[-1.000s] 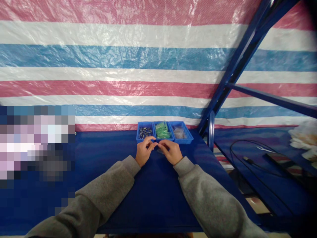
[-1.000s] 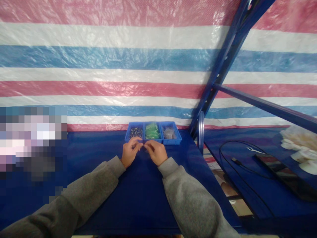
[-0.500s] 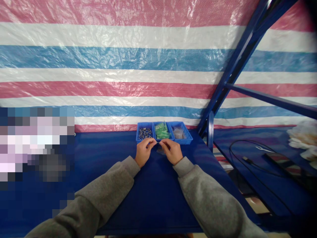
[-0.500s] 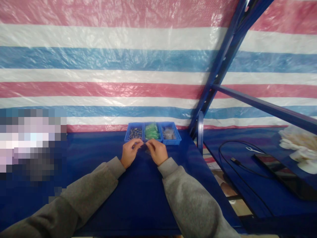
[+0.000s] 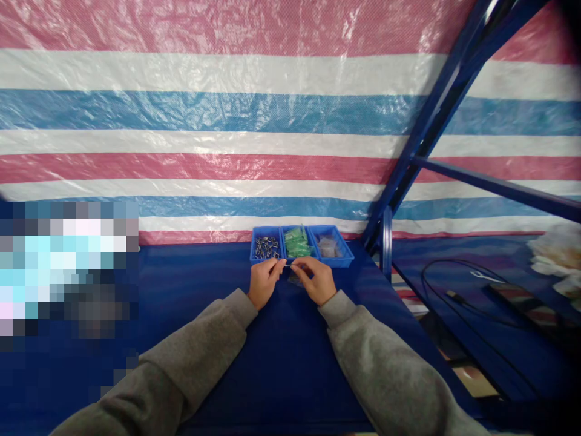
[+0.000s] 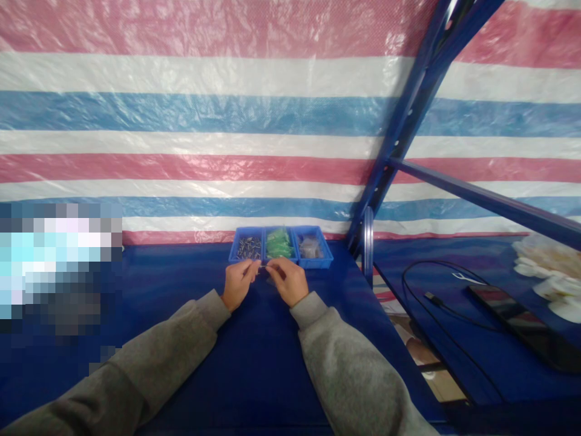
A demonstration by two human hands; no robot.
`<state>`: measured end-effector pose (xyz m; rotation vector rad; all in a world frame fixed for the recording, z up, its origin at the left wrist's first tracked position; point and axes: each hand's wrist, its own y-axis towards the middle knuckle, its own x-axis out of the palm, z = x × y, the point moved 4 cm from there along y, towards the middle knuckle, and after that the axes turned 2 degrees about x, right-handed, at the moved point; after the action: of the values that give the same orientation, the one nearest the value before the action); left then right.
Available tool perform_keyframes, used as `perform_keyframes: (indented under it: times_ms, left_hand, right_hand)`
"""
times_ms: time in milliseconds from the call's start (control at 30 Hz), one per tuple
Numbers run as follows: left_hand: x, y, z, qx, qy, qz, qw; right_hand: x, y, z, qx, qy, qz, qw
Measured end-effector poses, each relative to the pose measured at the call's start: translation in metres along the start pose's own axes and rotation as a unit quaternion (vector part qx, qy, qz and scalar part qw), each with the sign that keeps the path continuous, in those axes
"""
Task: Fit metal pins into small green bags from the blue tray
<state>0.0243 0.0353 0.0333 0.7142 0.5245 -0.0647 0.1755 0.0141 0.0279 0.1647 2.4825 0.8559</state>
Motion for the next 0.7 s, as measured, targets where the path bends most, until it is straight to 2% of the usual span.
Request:
perform_keyframes:
  times_ms: [200, 433, 600, 700]
  left_hand:
    - [0.0022, -0.0014, -0.0013, -0.007, -0.023, -0.016, 1.0]
    - [0.0026, -0.0012, -0.0021, -0.002, -0.036, -0.025, 0.999]
    - [0.0018, -0.0017, 0.0007, 0.011, -0.07, -0.01, 0.997]
    - [0.0019, -0.0022, 0.0035, 0.041, -0.065, 0.004, 0.997]
  right_hand:
    - [0.0, -0.0006, -0.0011, 0.0, 0.012, 0.011, 1.0]
    - [-0.0014, 0.001, -0.0042, -0.004, -0.01, -0.007, 1.0]
    - [-0.0062, 0.0024, -0.0065, 0.01, -0.062, 0.013, 0.998]
    - [-0.0058, 0.0026, -0.0067, 0.006, -0.063, 0.012, 0.998]
